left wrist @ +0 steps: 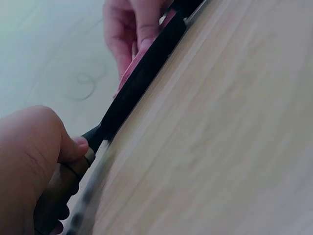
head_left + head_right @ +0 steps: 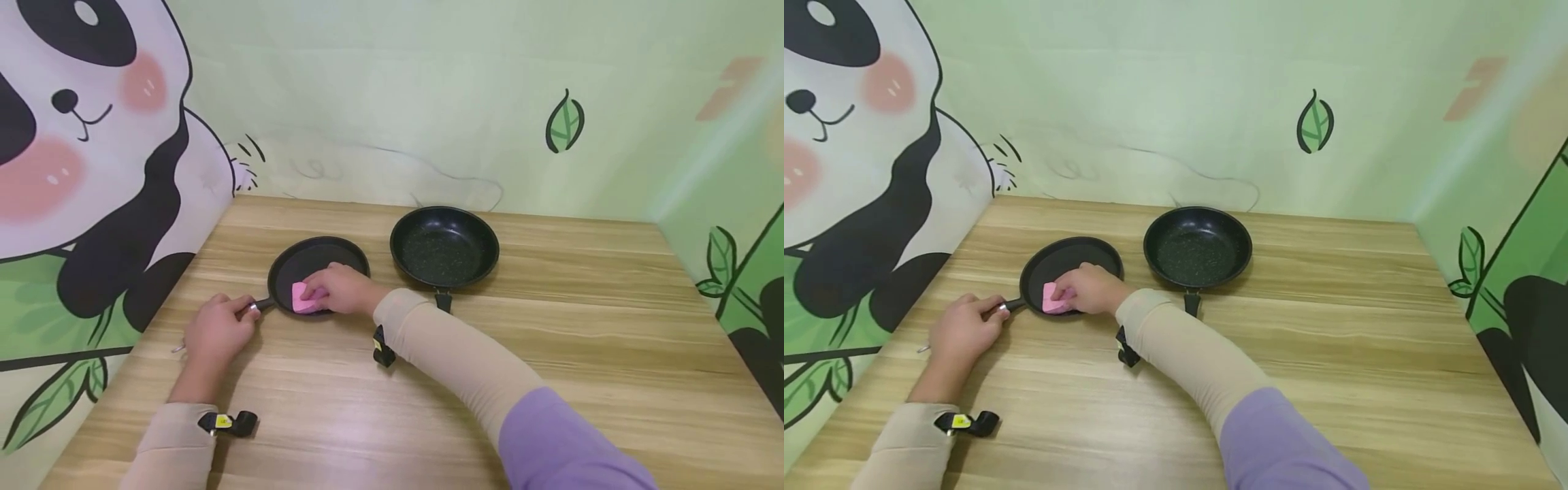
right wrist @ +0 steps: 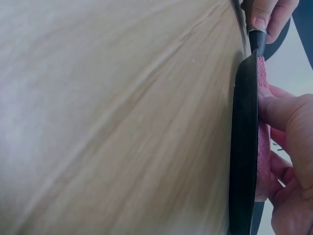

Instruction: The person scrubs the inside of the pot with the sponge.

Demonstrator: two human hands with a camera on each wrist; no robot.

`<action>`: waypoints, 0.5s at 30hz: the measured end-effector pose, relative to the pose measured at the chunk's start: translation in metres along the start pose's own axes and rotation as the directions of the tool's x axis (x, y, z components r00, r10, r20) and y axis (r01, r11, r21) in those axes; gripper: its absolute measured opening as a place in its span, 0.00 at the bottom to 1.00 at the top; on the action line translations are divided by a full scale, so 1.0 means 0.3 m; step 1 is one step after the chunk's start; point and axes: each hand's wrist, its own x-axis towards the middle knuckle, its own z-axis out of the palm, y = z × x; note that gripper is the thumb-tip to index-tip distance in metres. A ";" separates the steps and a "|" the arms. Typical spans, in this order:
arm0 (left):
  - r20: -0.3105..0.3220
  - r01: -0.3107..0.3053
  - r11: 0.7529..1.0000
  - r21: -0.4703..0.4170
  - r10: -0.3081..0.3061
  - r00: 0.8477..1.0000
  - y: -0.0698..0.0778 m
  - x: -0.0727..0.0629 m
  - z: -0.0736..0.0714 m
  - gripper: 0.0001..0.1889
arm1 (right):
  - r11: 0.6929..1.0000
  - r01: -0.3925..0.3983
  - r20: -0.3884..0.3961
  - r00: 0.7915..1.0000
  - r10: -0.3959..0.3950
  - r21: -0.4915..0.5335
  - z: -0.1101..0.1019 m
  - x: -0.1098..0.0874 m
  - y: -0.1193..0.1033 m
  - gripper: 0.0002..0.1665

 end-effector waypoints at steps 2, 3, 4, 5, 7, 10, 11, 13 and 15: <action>0.002 0.015 1.000 0.001 -0.015 1.000 0.014 -0.005 0.003 0.22 | 1.000 -0.025 -0.002 1.000 0.025 -0.004 0.004 0.004 -0.001 0.16; 0.002 0.023 1.000 0.003 -0.023 1.000 0.020 -0.008 0.004 0.22 | 0.999 -0.034 -0.004 0.999 0.034 -0.007 0.006 0.007 -0.002 0.16; -0.001 0.030 1.000 0.004 -0.030 1.000 0.026 -0.011 0.005 0.21 | 0.999 -0.042 -0.009 0.999 0.042 -0.010 0.007 0.009 -0.003 0.16; -0.002 0.040 0.999 0.003 -0.040 0.999 0.032 -0.014 0.006 0.20 | 0.999 -0.050 -0.014 0.999 0.049 -0.014 0.009 0.011 -0.005 0.16; -0.007 0.059 0.998 0.004 -0.059 0.998 0.042 -0.020 0.007 0.18 | 0.998 -0.063 -0.028 0.998 0.063 -0.021 0.011 0.014 -0.011 0.16; -0.019 0.077 0.997 0.001 -0.077 0.997 0.058 -0.027 0.010 0.17 | 0.996 -0.082 -0.058 0.995 0.080 -0.030 0.010 0.017 -0.022 0.15; -0.024 0.078 0.997 0.000 -0.078 0.997 0.063 -0.029 0.011 0.16 | 0.995 -0.091 -0.066 0.994 0.089 -0.030 0.009 0.017 -0.026 0.15; -0.032 0.071 0.997 -0.007 -0.071 0.997 0.076 -0.032 0.015 0.14 | 0.993 -0.112 -0.083 0.990 0.110 -0.023 0.007 0.017 -0.032 0.15; -0.041 0.061 0.998 -0.014 -0.061 0.997 0.089 -0.036 0.023 0.13 | 0.990 -0.137 -0.095 0.986 0.136 -0.009 0.005 0.017 -0.040 0.14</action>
